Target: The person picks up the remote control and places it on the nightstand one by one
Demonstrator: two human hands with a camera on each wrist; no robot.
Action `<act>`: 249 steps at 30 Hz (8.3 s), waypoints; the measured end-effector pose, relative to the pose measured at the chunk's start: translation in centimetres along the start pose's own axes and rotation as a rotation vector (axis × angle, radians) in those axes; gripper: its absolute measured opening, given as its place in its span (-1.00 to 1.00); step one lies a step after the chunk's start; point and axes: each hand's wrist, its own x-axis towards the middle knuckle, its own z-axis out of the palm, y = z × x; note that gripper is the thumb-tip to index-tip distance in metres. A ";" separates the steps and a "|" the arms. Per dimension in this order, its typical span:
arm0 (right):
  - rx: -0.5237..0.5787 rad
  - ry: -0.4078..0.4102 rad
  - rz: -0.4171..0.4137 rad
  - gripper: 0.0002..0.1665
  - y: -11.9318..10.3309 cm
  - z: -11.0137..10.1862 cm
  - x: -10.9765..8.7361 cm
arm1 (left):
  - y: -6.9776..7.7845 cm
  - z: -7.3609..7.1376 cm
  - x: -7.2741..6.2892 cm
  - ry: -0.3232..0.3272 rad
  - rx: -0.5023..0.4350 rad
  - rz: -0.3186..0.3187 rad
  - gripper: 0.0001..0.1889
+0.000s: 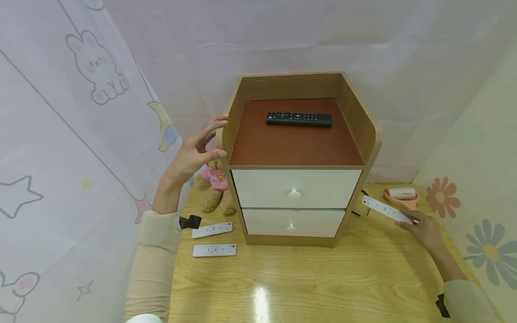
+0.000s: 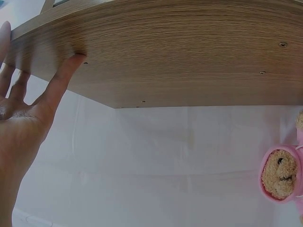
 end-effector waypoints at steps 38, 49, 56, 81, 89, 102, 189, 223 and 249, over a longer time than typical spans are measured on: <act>-0.042 0.209 0.053 -0.34 -10.3 -13.8 3.8 | -0.4 0.0 -0.1 -0.008 -0.009 0.018 -0.36; -0.001 0.263 0.063 -0.32 -12.9 -17.1 5.1 | -0.1 -0.1 0.0 0.003 -0.017 -0.010 -0.35; 0.173 0.369 -0.101 -0.46 -15.0 -18.8 6.2 | -0.1 -0.1 0.0 -0.001 -0.035 -0.013 -0.35; 0.101 0.311 -0.243 -0.45 -24.3 -22.4 9.7 | -0.1 -0.1 -0.1 -0.004 -0.045 -0.035 -0.35; -0.063 0.220 -0.145 -0.35 -27.6 -22.3 10.2 | -0.1 -0.1 -0.1 -0.001 -0.040 -0.030 -0.35; -0.174 0.132 -0.288 -0.38 -31.8 -21.2 11.0 | 0.0 -0.3 -0.3 0.001 -0.039 -0.032 -0.36; -0.265 -0.303 -0.502 -0.60 -39.4 -8.3 15.1 | -0.1 -1.4 -1.1 0.006 -0.020 -0.025 -0.38; -0.289 -0.355 -0.474 -0.58 -39.4 -7.9 15.5 | -0.2 -1.6 -1.1 0.007 0.022 -0.034 -0.37; 0.027 0.080 -0.375 -0.56 -35.5 -16.8 10.2 | 0.1 -1.4 -1.0 -0.001 0.008 -0.012 -0.38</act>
